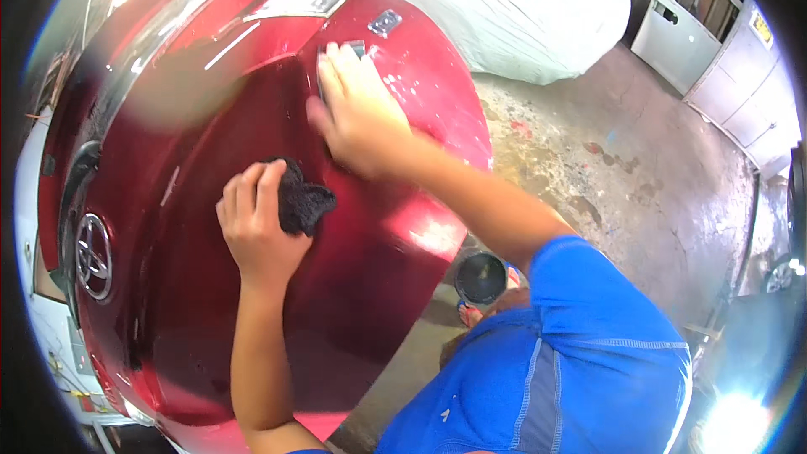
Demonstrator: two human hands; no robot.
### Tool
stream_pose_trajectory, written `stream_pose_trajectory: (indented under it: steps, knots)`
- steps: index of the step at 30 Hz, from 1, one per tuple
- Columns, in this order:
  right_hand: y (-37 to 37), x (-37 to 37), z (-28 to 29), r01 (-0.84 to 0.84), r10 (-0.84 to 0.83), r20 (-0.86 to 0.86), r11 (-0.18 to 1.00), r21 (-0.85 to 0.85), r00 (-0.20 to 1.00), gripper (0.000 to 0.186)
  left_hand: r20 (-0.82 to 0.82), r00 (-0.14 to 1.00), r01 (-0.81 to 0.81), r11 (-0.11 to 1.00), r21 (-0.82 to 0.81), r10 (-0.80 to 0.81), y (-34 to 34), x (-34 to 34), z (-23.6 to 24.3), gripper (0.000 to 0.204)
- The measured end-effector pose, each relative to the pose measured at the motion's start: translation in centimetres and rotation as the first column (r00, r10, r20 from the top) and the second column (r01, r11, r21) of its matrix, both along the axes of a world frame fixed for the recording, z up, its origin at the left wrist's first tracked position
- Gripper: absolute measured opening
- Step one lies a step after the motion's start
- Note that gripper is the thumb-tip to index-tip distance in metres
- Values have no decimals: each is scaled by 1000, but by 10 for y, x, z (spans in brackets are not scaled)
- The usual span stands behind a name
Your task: The person sands the surface of a red car bumper with a sanding block and wipes it with a cloth.
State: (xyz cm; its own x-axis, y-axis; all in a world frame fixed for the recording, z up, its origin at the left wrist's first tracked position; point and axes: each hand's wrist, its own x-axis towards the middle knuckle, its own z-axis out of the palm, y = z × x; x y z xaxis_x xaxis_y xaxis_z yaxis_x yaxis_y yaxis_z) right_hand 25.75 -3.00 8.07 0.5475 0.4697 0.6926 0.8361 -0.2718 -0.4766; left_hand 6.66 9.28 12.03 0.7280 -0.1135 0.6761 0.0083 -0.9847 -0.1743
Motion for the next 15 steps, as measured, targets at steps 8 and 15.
stream_pose_trajectory:
  steps: [8,15]
  knots:
    - [-33,-51,-31,-202,202,10,977,69,979,73,8,1000,25,1000,12,-25,-3,1,6,67]
    - [-33,-33,-29,-42,72,-207,988,145,976,69,-12,1000,15,1000,4,-15,-3,-2,5,63]
